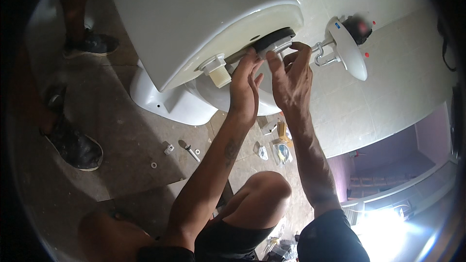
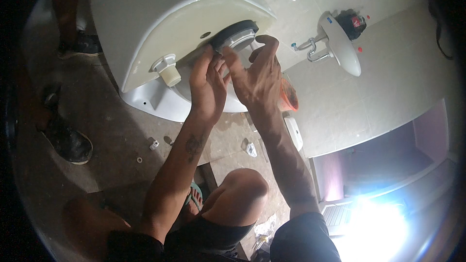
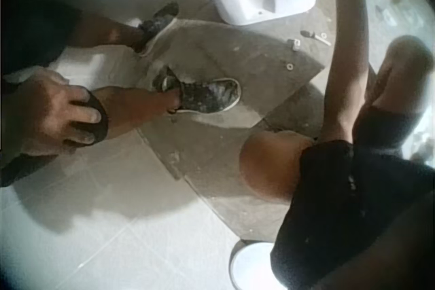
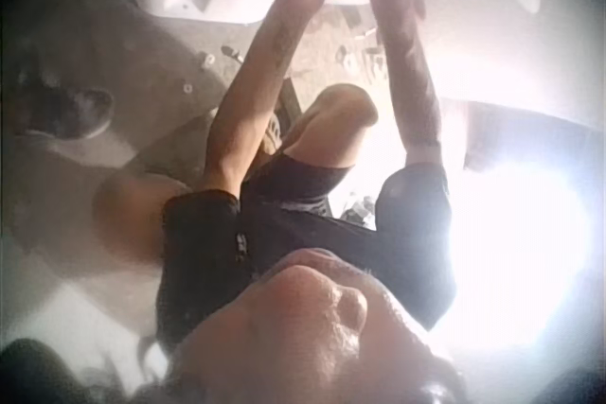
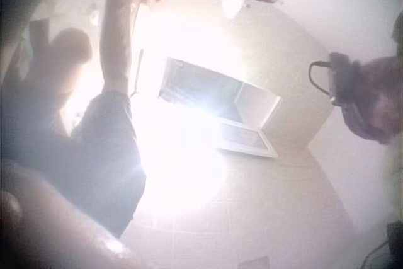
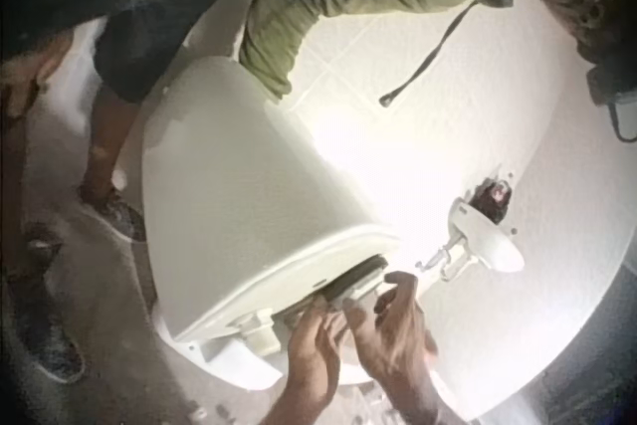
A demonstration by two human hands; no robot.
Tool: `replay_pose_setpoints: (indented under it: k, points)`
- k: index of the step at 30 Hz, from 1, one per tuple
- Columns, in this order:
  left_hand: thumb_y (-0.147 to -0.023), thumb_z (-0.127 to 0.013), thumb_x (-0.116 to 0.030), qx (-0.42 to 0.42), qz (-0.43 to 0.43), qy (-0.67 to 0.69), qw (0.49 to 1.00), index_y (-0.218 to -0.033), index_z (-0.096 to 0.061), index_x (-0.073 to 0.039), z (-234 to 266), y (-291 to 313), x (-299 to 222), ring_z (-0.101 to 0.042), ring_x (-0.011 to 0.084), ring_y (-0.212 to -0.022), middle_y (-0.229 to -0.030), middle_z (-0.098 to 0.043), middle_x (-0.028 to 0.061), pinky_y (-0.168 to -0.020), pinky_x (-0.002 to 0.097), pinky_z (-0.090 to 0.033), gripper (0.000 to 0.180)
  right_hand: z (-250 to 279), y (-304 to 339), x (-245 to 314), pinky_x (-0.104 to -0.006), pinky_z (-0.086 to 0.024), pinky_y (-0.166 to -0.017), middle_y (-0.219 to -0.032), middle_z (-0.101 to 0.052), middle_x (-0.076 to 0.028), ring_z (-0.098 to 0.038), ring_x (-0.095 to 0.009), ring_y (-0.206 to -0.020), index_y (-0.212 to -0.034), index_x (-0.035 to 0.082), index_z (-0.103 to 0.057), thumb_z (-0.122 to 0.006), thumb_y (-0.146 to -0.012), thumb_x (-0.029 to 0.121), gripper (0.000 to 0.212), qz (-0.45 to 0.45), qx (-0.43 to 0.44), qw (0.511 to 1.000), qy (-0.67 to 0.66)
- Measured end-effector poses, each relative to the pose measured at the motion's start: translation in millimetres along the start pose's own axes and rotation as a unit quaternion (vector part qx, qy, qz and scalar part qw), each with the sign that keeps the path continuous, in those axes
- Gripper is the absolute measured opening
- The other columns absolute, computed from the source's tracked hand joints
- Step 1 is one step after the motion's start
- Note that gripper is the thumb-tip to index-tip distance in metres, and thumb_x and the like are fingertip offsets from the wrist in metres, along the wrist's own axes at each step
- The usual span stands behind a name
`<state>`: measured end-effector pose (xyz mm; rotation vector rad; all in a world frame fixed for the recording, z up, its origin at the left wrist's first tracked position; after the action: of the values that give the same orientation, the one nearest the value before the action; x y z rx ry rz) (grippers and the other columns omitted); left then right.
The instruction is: The person installs a rubber gasket and a plastic nut onto the bottom outlet of a toilet cistern. They then position the cistern over the toilet bowl to align the connection.
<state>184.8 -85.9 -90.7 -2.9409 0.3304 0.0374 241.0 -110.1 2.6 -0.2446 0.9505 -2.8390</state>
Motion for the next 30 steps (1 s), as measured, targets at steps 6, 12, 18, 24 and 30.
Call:
replay_pose_setpoints:
  k: [6, 12, 18, 24, 30]
  points:
    - [-0.104, -0.045, -0.048, -0.008, -0.003, -0.014, 1.0, -0.135, -0.051, -0.012, 5.6, -0.7, 1.5, -0.041, 0.0169, -0.131, -0.134, -0.052, 0.0034, -0.114, 0.0409, -0.024, 0.048, -0.9, -14.3, 3.8, -0.0457, -0.049, -0.062, -0.076, -0.051, -0.017, -0.059, -0.029, -0.065, -0.107, 0.005, -0.051, -0.063, -0.094, 0.04, 0.04, 0.058, 0.007, 0.998, 0.018]
    - [-0.104, -0.043, -0.048, 0.005, -0.046, -0.019, 0.999, -0.14, -0.048, -0.008, 5.0, -6.1, 9.2, -0.047, 0.0172, -0.126, -0.131, -0.055, 0.0048, -0.11, 0.0391, -0.03, 0.054, -29.3, -13.0, -11.4, -0.033, -0.037, -0.045, -0.058, -0.045, -0.008, -0.046, -0.015, -0.052, -0.091, 0.001, -0.058, -0.035, -0.098, 0.055, 0.059, -0.256, 0.042, 0.892, -0.371]
    - [-0.105, -0.042, -0.048, -0.006, -0.049, -0.06, 0.997, -0.138, -0.05, -0.004, 7.3, -9.1, 4.1, -0.051, 0.0201, -0.123, -0.125, -0.059, 0.0102, -0.106, 0.0382, -0.037, 0.056, -15.7, -10.2, -13.3, -0.0276, -0.036, -0.047, -0.062, -0.051, -0.003, -0.045, -0.014, -0.05, -0.1, -0.002, -0.059, -0.028, -0.098, 0.062, 0.071, -0.309, 0.077, 0.907, -0.275]
    - [-0.107, -0.031, -0.047, -0.039, -0.083, -0.007, 0.996, -0.146, -0.039, -0.001, 6.5, 17.1, 8.4, -0.043, 0.0213, -0.135, -0.139, -0.05, 0.0129, -0.115, 0.0399, -0.028, 0.06, -17.3, 7.0, 7.6, -0.0425, -0.052, -0.074, -0.116, -0.048, -0.017, -0.058, -0.028, -0.094, -0.135, 0.0, -0.039, -0.083, -0.069, 0.038, 0.088, 0.077, -0.136, 0.988, -0.009]
    - [-0.105, -0.032, -0.044, -0.105, -0.011, 0.069, 0.992, -0.138, -0.045, -0.002, -1.2, 19.2, -6.8, -0.045, 0.0216, -0.13, -0.136, -0.051, 0.0116, -0.115, 0.04, -0.027, 0.055, -18.6, -0.2, -1.8, -0.0376, -0.052, -0.072, -0.103, -0.058, -0.017, -0.064, -0.025, -0.076, -0.13, -0.003, -0.04, -0.075, -0.08, 0.037, 0.073, 0.118, -0.168, 0.978, -0.039]
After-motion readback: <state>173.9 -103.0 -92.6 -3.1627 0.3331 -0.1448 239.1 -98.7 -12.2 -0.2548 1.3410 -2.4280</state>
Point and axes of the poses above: each hand's wrist, its own y-axis away from the middle knuckle, its own z-axis out of the back of the hand, x = y × z, the point moved 4 cm from there along -y, towards the middle knuckle
